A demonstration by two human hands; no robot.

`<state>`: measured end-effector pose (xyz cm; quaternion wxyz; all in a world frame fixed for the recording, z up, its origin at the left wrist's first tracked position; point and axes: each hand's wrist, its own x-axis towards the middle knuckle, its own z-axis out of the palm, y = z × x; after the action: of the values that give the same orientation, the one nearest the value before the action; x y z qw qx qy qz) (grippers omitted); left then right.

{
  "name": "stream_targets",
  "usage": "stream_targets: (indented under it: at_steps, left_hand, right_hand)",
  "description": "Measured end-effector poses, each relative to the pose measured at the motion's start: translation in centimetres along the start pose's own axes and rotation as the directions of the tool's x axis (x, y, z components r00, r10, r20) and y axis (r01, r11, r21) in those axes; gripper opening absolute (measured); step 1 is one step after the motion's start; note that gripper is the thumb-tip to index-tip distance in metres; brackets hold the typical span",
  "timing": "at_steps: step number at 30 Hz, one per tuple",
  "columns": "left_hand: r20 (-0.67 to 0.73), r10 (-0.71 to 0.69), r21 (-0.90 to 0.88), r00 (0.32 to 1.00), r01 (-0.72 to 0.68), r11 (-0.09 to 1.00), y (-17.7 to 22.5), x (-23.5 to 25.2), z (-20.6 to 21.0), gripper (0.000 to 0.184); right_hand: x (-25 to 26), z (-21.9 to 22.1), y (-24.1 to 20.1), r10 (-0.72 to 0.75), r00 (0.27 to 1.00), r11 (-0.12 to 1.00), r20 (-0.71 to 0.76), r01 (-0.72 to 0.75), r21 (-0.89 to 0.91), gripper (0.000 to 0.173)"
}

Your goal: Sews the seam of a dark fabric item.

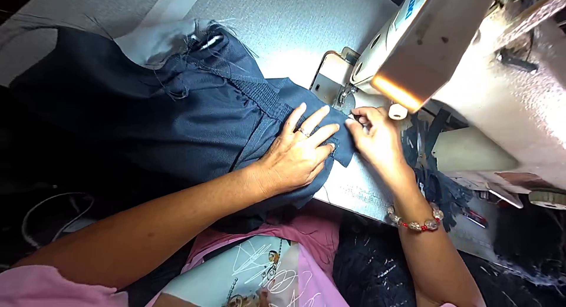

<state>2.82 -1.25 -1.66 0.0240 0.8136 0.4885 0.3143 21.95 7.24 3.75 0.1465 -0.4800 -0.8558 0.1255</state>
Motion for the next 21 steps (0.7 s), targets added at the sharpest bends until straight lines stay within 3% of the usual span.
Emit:
stream_targets:
  at_steps: [3, 8, 9, 11, 12, 14, 16, 18, 21]
  left_hand:
    - [-0.015, -0.02, 0.023, 1.0, 0.02, 1.0, 0.1, 0.1, -0.1, 0.03]
    - [-0.014, -0.062, 0.027, 0.998, 0.063, 0.998, 0.0, 0.2, -0.2, 0.034]
    - [-0.024, -0.063, 0.026, 0.998, 0.064, 0.998, -0.1, 0.2, -0.1, 0.034]
    - [-0.039, -0.062, 0.031, 0.997, 0.063, 0.997, -0.2, 0.1, 0.0, 0.035]
    - [-0.045, -0.062, 0.039, 0.997, 0.063, 0.997, -0.2, 0.1, 0.1, 0.035]
    - [-0.055, -0.055, 0.051, 0.997, 0.057, 0.997, -0.3, 0.1, 0.2, 0.034]
    - [-0.052, -0.041, 0.069, 0.998, 0.045, 0.997, -0.5, 0.3, 0.2, 0.031]
    - [-0.053, -0.031, 0.088, 0.998, 0.036, 0.995, -0.7, 0.5, 0.2, 0.028]
    - [-0.09, 0.015, 0.074, 0.996, -0.008, 0.997, -1.5, 1.2, 0.5, 0.023]
  right_hand:
    - [0.9, 0.8, -1.9, 0.114, 0.988, 0.991, 0.105, -0.107, -0.075, 0.051]
    - [3.8, 0.5, -2.3, 0.137, 0.952, 0.979, 0.275, -0.172, 0.11, 0.027]
    - [3.8, 0.4, -2.1, 0.107, 0.952, 0.971, 0.288, -0.162, 0.174, 0.025]
    - [2.5, -0.4, -2.2, 0.034, 0.956, 0.963, 0.29, -0.109, 0.248, 0.037]
    - [1.2, -1.0, -2.5, -0.019, 0.967, 0.974, 0.254, -0.039, 0.222, 0.039]
    - [-0.4, -1.4, -3.2, -0.129, 0.981, 0.989, 0.144, 0.117, 0.09, 0.016]
    - [-1.2, -0.7, -3.3, -0.224, 0.974, 0.974, 0.015, 0.225, -0.034, 0.005]
    - [-1.6, 0.5, -2.9, -0.301, 0.946, 0.951, -0.121, 0.288, -0.111, 0.006]
    - [-1.8, 1.5, -2.4, -0.339, 0.916, 0.936, -0.213, 0.305, -0.177, 0.009]
